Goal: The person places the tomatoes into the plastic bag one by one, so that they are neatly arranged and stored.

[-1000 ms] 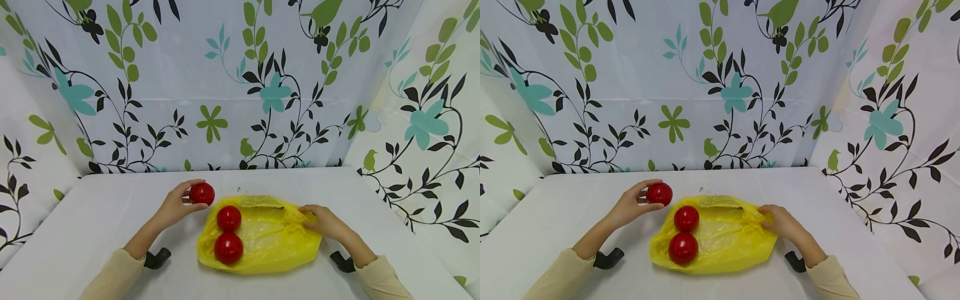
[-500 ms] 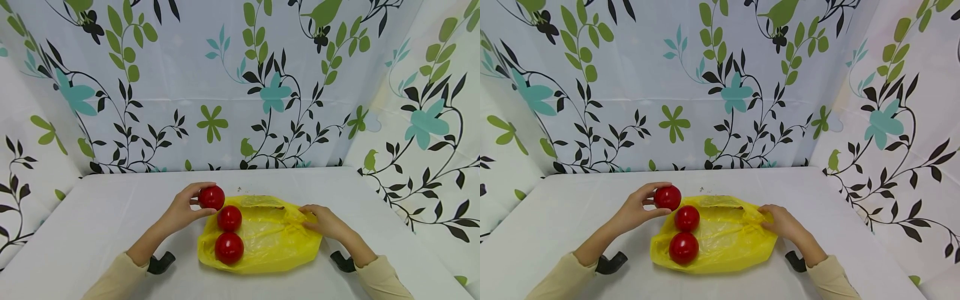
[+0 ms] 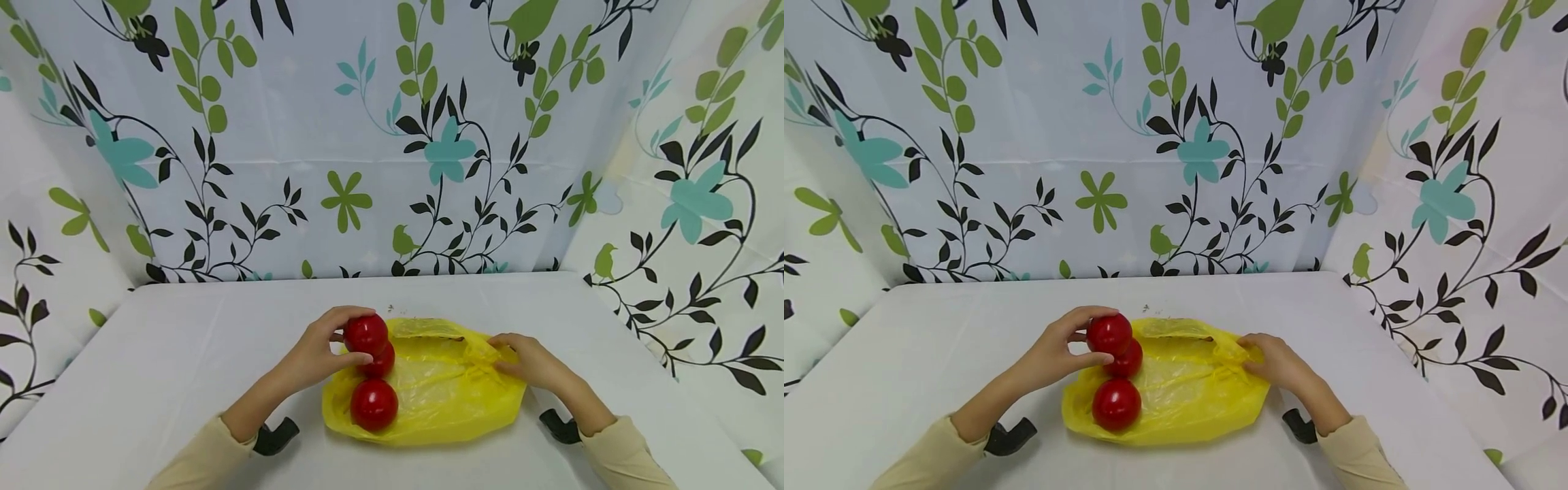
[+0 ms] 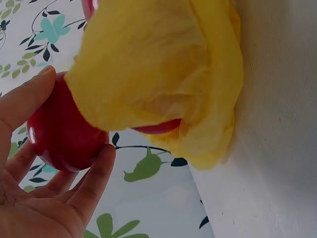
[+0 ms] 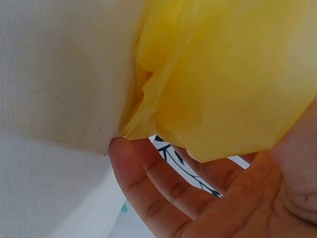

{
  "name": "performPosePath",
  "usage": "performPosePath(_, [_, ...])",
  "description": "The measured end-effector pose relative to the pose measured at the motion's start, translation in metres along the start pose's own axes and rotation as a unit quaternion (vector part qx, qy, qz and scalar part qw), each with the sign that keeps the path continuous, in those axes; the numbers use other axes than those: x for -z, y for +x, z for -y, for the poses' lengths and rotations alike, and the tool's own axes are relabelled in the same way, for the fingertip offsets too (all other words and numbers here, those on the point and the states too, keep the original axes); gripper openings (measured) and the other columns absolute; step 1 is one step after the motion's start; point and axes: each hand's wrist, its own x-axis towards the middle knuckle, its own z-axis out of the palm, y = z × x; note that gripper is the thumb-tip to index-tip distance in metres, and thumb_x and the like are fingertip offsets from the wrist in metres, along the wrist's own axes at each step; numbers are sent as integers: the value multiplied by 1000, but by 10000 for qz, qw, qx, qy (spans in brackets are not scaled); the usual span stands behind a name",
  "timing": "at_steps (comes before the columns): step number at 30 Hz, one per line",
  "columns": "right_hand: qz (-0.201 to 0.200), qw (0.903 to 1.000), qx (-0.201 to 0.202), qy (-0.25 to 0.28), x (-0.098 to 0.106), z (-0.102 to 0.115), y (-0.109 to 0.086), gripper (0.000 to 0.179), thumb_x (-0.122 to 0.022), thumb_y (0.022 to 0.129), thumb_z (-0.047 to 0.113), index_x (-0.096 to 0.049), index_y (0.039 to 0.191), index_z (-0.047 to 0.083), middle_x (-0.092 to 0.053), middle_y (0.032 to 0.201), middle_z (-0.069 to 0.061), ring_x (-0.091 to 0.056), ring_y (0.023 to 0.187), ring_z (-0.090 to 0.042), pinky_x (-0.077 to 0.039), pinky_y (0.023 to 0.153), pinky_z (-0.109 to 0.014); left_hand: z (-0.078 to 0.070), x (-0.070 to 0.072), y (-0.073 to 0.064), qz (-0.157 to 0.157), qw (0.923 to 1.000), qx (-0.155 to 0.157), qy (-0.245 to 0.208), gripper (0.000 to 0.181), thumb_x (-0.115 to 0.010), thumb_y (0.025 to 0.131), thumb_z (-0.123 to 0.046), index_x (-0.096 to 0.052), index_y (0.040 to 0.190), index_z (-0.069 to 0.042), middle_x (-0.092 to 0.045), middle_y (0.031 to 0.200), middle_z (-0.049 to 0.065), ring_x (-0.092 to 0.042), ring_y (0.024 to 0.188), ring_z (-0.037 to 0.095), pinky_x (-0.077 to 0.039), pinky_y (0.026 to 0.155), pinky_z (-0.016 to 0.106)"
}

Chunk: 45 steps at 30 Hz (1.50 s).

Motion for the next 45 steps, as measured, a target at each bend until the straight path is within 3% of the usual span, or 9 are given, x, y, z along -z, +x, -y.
performPosePath(8, [-7, 10000, -60, 16, 0, 1, 0, 38, -69, 89, 8, -60, 123, -7, -60, 124, -25, -54, 116, -47, -44, 98, -60, -8, -8, 1, 255, 9996, -135, -29, 61, -80, 81, -18, -52, 135, -15, -53, 136, 8, -55, 117, 26, -55, 89, 34])
performPosePath(17, [2, 10000, -7, 41, -2, -2, 0, 37, -69, 89, 9, -60, 122, -6, -61, 124, -25, -54, 116, -47, -44, 98, -61, -11, -15, 3, 554, 9984, -45, -97, 60, -80, 82, -19, -52, 135, -17, -52, 136, 7, -53, 119, 26, -54, 92, 40])
performPosePath(24, [-23, 10000, -20, 52, -2, 0, 0, 38, -69, 89, 9, -60, 122, -6, -61, 124, -24, -53, 117, -46, -43, 99, -61, -14, -19, 4, 673, 9974, -181, -171, 60, -80, 81, -18, -53, 134, -16, -53, 135, 6, -53, 118, 24, -54, 92, 37])
performPosePath(37, [15, 10000, -67, 43, 0, 1, 0, 38, -69, 89, 10, -60, 123, -6, -60, 125, -25, -53, 117, -47, -43, 99, -61, -17, -26, 6, 1057, 9939, -66, -297, 61, -79, 82, -18, -51, 137, -15, -50, 138, 5, -49, 124, 28, -57, 88, 42])
performPosePath(45, [11, 10000, -71, 66, -2, -2, 0, 38, -69, 89, 10, -60, 123, -6, -61, 124, -24, -53, 117, -46, -43, 99, -61, -18, -32, 5, 1289, 9916, -122, -66, 59, -78, 84, -23, -52, 137, -19, -50, 139, 3, -48, 125, 28, -56, 89, 44])
